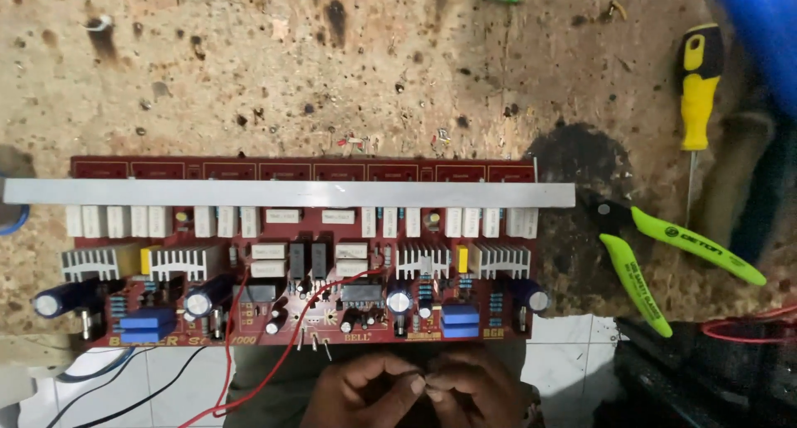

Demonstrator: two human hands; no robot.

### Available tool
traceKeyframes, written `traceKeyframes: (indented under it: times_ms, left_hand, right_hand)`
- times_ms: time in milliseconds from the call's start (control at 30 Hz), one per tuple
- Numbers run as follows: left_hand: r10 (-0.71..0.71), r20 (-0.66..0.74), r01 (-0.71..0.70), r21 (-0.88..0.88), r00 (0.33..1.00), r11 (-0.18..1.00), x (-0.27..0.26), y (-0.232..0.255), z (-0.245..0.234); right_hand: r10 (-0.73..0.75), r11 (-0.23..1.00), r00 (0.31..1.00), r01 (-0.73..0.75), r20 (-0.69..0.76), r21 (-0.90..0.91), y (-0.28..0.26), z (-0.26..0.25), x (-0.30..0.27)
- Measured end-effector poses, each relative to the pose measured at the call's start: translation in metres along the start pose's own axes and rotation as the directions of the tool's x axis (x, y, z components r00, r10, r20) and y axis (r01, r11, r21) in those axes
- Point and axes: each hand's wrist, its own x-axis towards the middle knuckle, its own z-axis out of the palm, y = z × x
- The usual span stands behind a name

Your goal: The person works on a red circuit board, using wire cutters to trim red wires and a soldering iron to apply solder to the board's connections. They flip the board over to access the underside and continue soldering.

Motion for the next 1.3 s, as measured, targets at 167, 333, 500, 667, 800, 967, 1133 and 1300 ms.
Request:
traceKeyframes:
  times_ms: [167, 333, 500, 667, 800, 967, 1133, 1300]
  left_hand:
    - [-0.032, -0.011, 0.032, -0.044, 0.999, 0.999, -0.013, 0.011, 0.011]
    - [0.228, 0.061, -0.236, 0.23, 0.972, 0.944, -0.02, 0.027, 0.012]
    - [0.488, 0.238, -0.538, 0.247, 0.84, 0.806, -0.026, 0.034, 0.007]
    - [0.427, 0.047, -0.429, 0.099, 0.903, 0.898, -0.034, 0.035, 0.01]
    - [0.463, 0.066, -0.467, 0.102, 0.884, 0.878, -0.038, 0.029, 0.006]
    - [0.846, 0.118, -0.854, 0.097, 0.521, 0.512, -0.033, 0.022, 0.005]
    - [0.815, 0.107, -0.822, 0.063, 0.569, 0.566, -0.036, 0.017, 0.006]
    - [0.48, 0.068, -0.48, -0.02, 0.875, 0.877, -0.031, 0.02, 0.011]
  right_hand:
    - [0.044, 0.994, 0.999, -0.047, 0.032, 0.103, -0.018, -0.014, 0.003]
    - [0.091, 0.995, 0.996, -0.092, 0.025, 0.037, -0.028, -0.019, 0.0]
    - [0.15, 0.98, 0.989, -0.149, 0.008, 0.129, -0.049, -0.014, 0.005]
    - [0.14, 0.938, 0.97, -0.065, -0.199, 0.34, -0.046, 0.001, 0.004]
    - [0.13, 0.928, 0.983, -0.075, -0.129, 0.365, -0.037, -0.004, -0.006]
    - [0.039, 0.951, 0.998, -0.019, -0.058, 0.308, -0.037, -0.011, -0.017]
    - [-0.034, 0.995, 0.985, 0.05, -0.17, 0.089, -0.049, -0.011, -0.016]
    - [-0.401, 0.881, 0.914, 0.369, -0.055, -0.295, -0.067, -0.036, 0.027]
